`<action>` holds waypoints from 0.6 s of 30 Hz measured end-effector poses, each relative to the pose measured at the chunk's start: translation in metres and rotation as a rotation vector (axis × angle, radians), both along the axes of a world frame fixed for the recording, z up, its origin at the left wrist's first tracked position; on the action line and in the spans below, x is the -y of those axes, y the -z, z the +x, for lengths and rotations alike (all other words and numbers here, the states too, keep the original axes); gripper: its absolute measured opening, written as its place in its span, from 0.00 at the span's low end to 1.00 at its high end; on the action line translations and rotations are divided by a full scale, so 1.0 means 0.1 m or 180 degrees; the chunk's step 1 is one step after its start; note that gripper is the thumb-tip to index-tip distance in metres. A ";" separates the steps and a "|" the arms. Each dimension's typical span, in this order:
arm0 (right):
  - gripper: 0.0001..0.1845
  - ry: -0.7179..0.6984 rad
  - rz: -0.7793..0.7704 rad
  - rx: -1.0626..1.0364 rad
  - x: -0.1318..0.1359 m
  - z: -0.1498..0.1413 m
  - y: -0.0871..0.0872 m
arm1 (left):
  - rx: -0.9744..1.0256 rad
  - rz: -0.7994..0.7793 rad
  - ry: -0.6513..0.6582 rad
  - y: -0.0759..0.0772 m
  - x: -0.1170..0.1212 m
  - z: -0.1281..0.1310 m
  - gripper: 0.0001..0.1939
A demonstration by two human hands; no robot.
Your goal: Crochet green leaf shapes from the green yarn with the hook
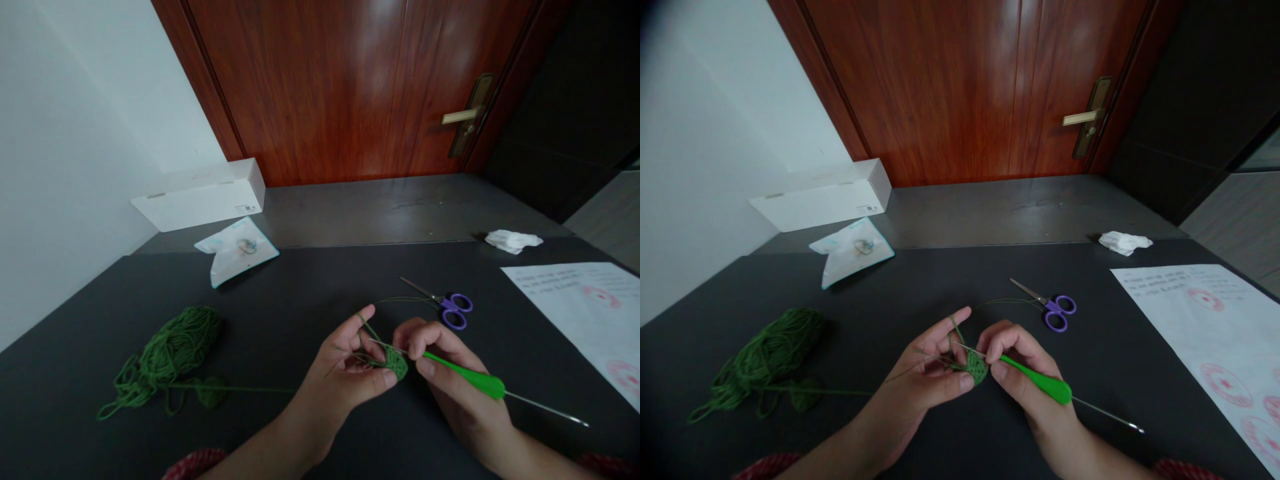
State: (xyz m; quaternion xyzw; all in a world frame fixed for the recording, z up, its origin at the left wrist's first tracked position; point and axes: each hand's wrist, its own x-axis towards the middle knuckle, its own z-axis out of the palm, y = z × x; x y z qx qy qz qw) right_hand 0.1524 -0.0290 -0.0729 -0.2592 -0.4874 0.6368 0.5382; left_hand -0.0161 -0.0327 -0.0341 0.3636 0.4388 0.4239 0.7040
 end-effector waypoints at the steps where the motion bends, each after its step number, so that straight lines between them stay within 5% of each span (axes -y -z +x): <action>1: 0.03 0.0000 -0.0006 0.0003 0.00 0.00 0.00 | 0.0007 0.0002 0.0005 0.00 0.00 0.00 0.44; 18: 0.03 -0.0021 -0.0032 0.0014 0.01 0.00 0.01 | -0.0036 0.0021 -0.0010 0.02 -0.02 0.00 0.43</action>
